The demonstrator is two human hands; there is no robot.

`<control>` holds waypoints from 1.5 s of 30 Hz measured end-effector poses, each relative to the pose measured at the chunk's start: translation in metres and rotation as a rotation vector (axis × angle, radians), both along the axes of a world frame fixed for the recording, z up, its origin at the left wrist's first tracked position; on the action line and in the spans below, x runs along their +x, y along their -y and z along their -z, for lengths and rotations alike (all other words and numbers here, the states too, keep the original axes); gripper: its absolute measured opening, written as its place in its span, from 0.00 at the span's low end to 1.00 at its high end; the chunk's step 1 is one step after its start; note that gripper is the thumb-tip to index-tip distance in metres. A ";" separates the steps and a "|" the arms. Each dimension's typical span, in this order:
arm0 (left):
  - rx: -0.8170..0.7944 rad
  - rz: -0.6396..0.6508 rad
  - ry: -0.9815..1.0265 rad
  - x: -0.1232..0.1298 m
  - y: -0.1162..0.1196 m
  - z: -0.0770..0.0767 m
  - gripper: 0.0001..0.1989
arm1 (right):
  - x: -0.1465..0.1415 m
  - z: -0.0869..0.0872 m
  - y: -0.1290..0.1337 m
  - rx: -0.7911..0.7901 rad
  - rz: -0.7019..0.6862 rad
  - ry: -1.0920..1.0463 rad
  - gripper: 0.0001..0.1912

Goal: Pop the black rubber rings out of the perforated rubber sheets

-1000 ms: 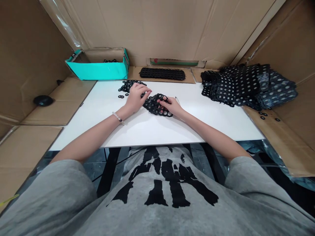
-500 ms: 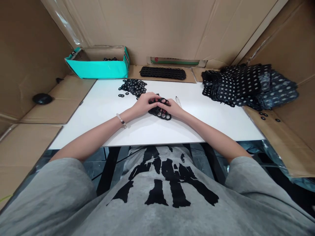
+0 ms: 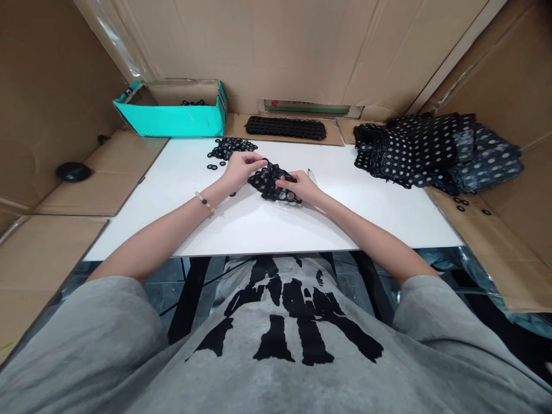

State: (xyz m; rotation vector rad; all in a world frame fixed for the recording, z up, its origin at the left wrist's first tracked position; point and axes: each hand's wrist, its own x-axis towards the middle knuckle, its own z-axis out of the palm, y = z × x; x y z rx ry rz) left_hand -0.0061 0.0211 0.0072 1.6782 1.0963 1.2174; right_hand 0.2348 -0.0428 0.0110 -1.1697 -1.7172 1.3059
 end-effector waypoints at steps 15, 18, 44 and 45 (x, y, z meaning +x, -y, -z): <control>-0.028 -0.086 0.104 0.009 0.001 0.004 0.24 | -0.005 -0.009 -0.001 -0.074 0.064 -0.072 0.30; -0.042 -0.090 0.135 0.008 0.000 0.006 0.21 | -0.007 -0.011 0.000 -0.070 0.067 -0.104 0.32; 0.388 0.032 -0.301 0.004 0.026 0.001 0.13 | -0.008 -0.002 0.007 -0.135 0.082 -0.154 0.12; 0.397 0.045 -0.321 0.004 0.027 0.001 0.12 | -0.008 -0.002 0.007 -0.118 0.067 -0.150 0.14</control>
